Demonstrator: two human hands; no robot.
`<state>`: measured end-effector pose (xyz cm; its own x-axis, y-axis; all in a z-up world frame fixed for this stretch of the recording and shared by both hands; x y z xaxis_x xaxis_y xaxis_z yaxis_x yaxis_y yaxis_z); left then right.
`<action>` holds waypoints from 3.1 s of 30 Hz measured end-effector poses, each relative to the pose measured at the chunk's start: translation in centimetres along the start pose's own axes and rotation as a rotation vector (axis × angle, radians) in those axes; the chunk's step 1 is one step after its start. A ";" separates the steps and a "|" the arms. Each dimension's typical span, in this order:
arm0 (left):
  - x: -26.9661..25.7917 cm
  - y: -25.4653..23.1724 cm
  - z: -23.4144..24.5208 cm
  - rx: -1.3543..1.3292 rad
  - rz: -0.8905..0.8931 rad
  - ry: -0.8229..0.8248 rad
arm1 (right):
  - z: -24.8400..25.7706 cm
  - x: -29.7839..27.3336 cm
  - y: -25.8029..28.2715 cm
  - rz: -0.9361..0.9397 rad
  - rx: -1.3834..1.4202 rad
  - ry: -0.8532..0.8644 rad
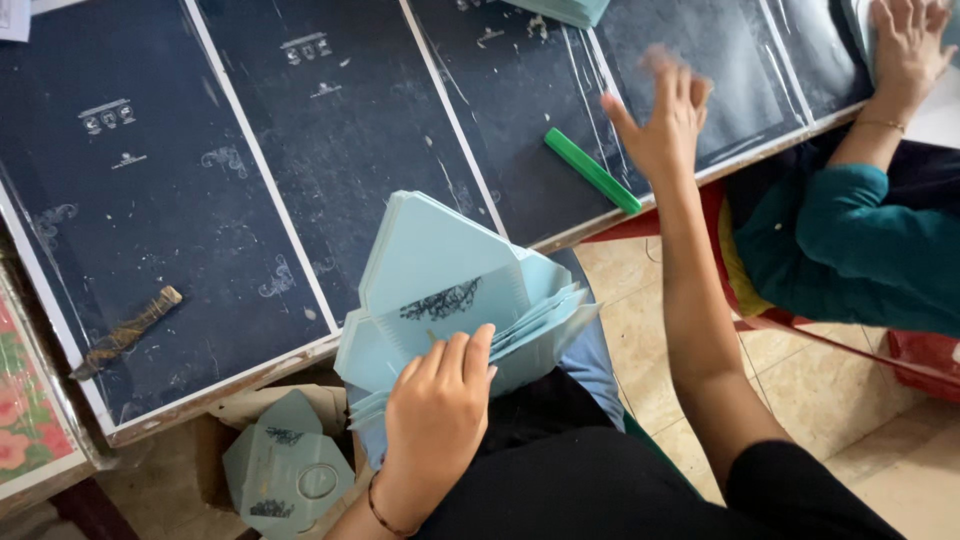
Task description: The person picks up a stack of light blue papers and places them on their lap. They then repeatedly pick up individual papers from the stack and place them back on top, aligning the edges.
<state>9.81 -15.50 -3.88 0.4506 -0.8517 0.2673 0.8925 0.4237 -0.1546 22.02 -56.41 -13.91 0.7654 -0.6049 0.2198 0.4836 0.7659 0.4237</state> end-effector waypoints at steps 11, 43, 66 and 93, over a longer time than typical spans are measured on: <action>-0.5 -0.2 0.0 0.000 0.008 0.010 | -5.2 1.2 -2.4 -0.403 -0.166 0.481; -1.4 -3.1 3.7 -0.127 -0.020 -0.180 | 8.8 -23.0 21.9 1.015 0.504 0.938; -1.1 -5.4 5.3 -0.229 -0.166 -0.258 | 7.2 -23.3 18.7 0.941 0.360 0.546; -1.5 -4.4 4.7 -0.014 -0.049 -0.175 | 2.8 -18.4 16.2 -0.379 0.765 0.993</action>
<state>5.30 -14.65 0.88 0.4038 -0.8041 0.4363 0.9138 0.3775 -0.1499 14.56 -33.44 -8.60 0.7796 -0.0844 -0.6206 0.6259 0.0689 0.7769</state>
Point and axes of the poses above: each hand's wrist, its own x-axis towards the middle knuckle, its own z-axis out of the back of the hand, y = z × x, the point moved 10 cm from there along x, towards the middle knuckle, and after that the axes turned 14 degrees about -z, right-handed, at the moved point
